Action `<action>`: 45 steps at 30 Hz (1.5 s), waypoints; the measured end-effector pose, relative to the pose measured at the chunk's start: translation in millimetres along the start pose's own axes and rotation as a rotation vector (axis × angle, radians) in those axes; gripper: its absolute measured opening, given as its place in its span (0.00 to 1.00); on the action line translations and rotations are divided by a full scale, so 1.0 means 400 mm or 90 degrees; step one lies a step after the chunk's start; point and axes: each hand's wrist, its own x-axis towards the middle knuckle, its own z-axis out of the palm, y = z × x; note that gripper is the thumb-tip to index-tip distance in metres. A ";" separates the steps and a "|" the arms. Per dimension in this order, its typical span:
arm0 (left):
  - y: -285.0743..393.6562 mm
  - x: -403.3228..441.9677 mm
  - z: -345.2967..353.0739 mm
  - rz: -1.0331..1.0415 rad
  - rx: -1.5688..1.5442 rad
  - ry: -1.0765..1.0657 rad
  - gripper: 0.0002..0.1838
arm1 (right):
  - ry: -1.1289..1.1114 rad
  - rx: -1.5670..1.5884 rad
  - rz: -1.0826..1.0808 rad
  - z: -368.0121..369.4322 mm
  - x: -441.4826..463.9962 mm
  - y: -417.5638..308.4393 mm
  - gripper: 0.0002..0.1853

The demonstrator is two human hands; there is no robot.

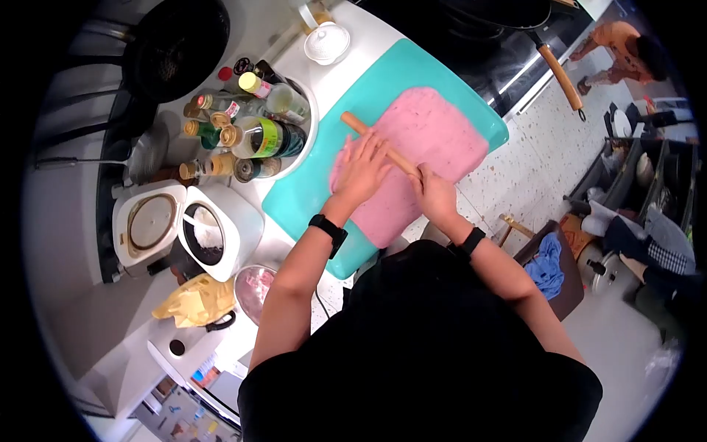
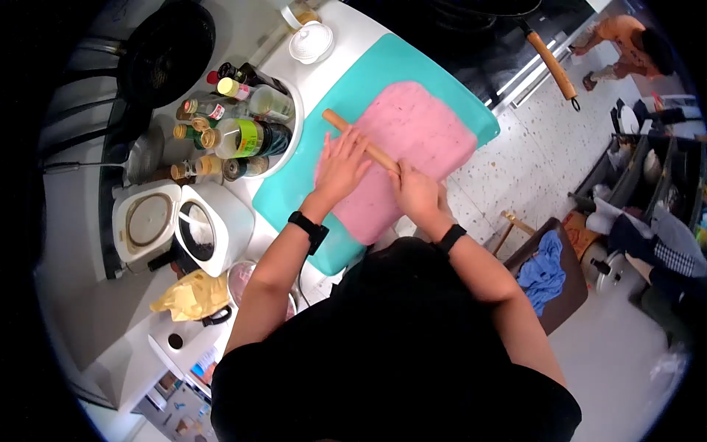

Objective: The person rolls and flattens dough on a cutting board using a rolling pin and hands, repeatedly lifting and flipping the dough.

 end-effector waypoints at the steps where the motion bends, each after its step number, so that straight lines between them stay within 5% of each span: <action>1: -0.020 -0.008 0.005 -0.002 0.005 -0.007 0.29 | 0.005 -0.006 0.016 0.011 -0.005 -0.012 0.15; 6: -0.087 0.040 0.030 0.045 0.034 -0.054 0.32 | -0.022 -0.014 0.157 0.010 0.013 -0.052 0.16; 9: -0.097 0.123 0.067 0.106 -0.012 -0.081 0.35 | 0.020 -0.133 0.094 0.032 0.031 -0.010 0.21; 11: -0.089 0.188 0.094 0.112 -0.032 -0.086 0.35 | 0.174 -0.259 -0.075 0.086 0.042 0.006 0.30; 14: -0.061 0.322 0.123 0.143 -0.008 -0.032 0.35 | 0.105 -0.201 0.011 0.085 0.113 0.030 0.40; 20: 0.014 0.590 0.177 0.116 0.035 0.037 0.35 | 0.213 -0.266 0.043 -0.063 0.319 0.164 0.36; 22: 0.011 0.597 0.185 0.118 0.025 0.035 0.35 | 0.238 -0.255 0.023 -0.072 0.309 0.179 0.33; 27: -0.042 0.532 0.155 0.128 -0.079 0.009 0.36 | 0.050 -0.178 -0.015 -0.039 0.262 0.163 0.20; 31: -0.042 0.575 0.074 0.154 -0.122 0.018 0.34 | 0.100 -0.091 -0.017 -0.098 0.251 0.148 0.18; 34: -0.059 0.577 0.148 0.160 -0.030 0.004 0.32 | 0.050 -0.108 0.033 -0.116 0.251 0.176 0.19; 36: -0.063 0.606 0.172 0.140 0.042 -0.008 0.31 | 0.160 -0.180 -0.046 -0.123 0.269 0.186 0.21; 40: -0.065 0.596 0.180 0.105 -0.005 0.000 0.29 | 0.179 -0.303 -0.045 -0.097 0.343 0.219 0.35; 45: -0.124 0.427 0.141 0.136 0.031 0.001 0.28 | 0.053 -0.133 -0.036 0.011 0.223 0.107 0.41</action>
